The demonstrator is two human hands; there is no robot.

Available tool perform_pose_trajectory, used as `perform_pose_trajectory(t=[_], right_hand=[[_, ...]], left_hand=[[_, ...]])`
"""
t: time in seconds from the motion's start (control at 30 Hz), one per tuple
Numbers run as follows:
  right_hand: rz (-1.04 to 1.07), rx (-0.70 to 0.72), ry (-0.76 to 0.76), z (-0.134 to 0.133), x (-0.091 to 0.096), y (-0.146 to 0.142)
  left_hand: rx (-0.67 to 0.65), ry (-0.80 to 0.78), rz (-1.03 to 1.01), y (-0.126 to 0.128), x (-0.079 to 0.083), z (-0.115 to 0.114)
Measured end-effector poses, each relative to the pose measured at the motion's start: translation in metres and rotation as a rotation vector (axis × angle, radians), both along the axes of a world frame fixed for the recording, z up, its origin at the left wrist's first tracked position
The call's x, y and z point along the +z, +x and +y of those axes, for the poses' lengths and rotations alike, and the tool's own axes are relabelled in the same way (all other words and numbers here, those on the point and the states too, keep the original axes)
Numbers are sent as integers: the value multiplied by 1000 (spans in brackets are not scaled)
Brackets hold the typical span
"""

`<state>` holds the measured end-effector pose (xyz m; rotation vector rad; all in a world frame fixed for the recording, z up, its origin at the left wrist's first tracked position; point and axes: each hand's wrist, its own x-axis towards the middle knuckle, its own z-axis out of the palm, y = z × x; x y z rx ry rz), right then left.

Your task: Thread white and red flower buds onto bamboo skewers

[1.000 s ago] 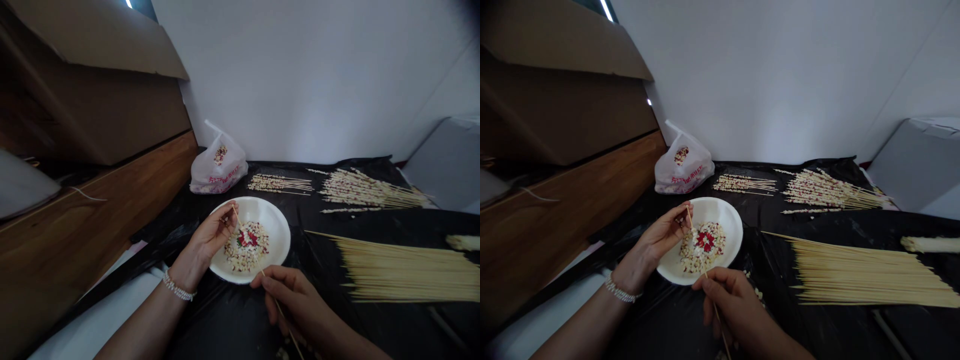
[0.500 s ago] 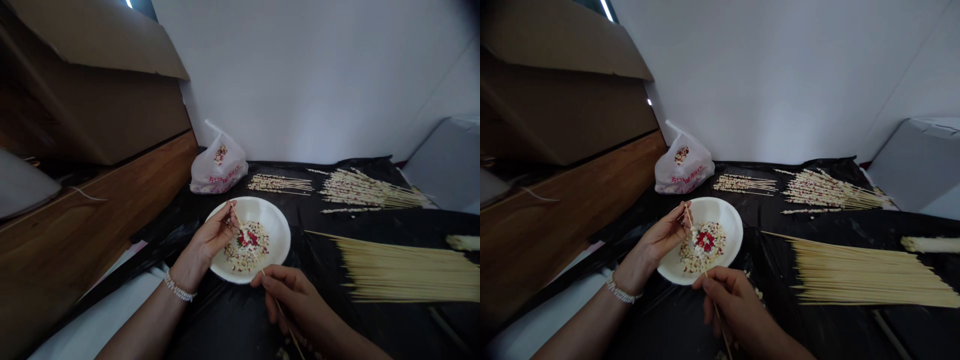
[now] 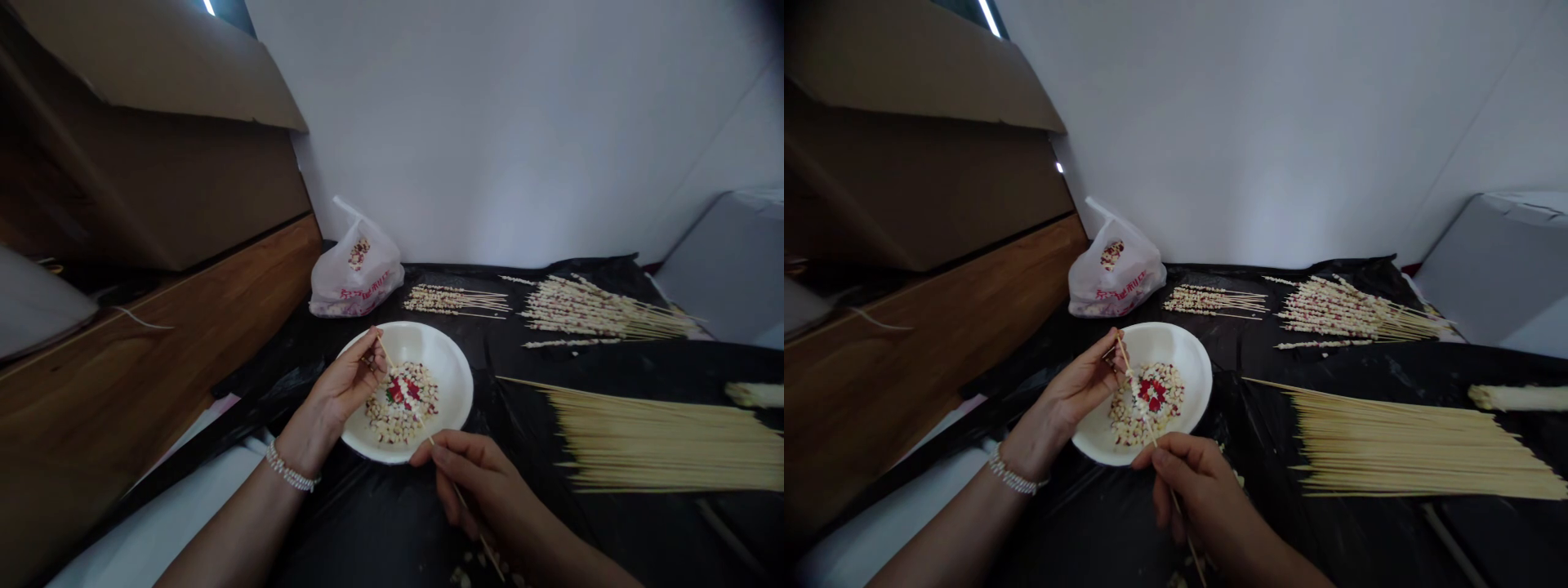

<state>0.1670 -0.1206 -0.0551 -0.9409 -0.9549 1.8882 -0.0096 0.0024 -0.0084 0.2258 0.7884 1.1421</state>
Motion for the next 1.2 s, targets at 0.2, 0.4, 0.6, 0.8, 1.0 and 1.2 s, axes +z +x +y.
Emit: perform_pose_trajectory(t=[0.2,0.4,0.6,0.8,1.0,1.2], right_hand=[[-20,23,-2,-1,0,1],[-29,0,18,-1,1,0],[-52,-21,13,-2,4,0],[-55,-72,42,0,8,2],[-59,-64,-1,2,12,4],[-34,-67,3,2,11,3]], left_hand=[[-18,-5,31,1,2,-2],[-59,61,135,3,2,-5],[-152,134,220,5,4,-9],[-287,245,276,5,-3,-14],[-244,175,179,8,-4,-13],[10,-34,111,7,-1,-5]])
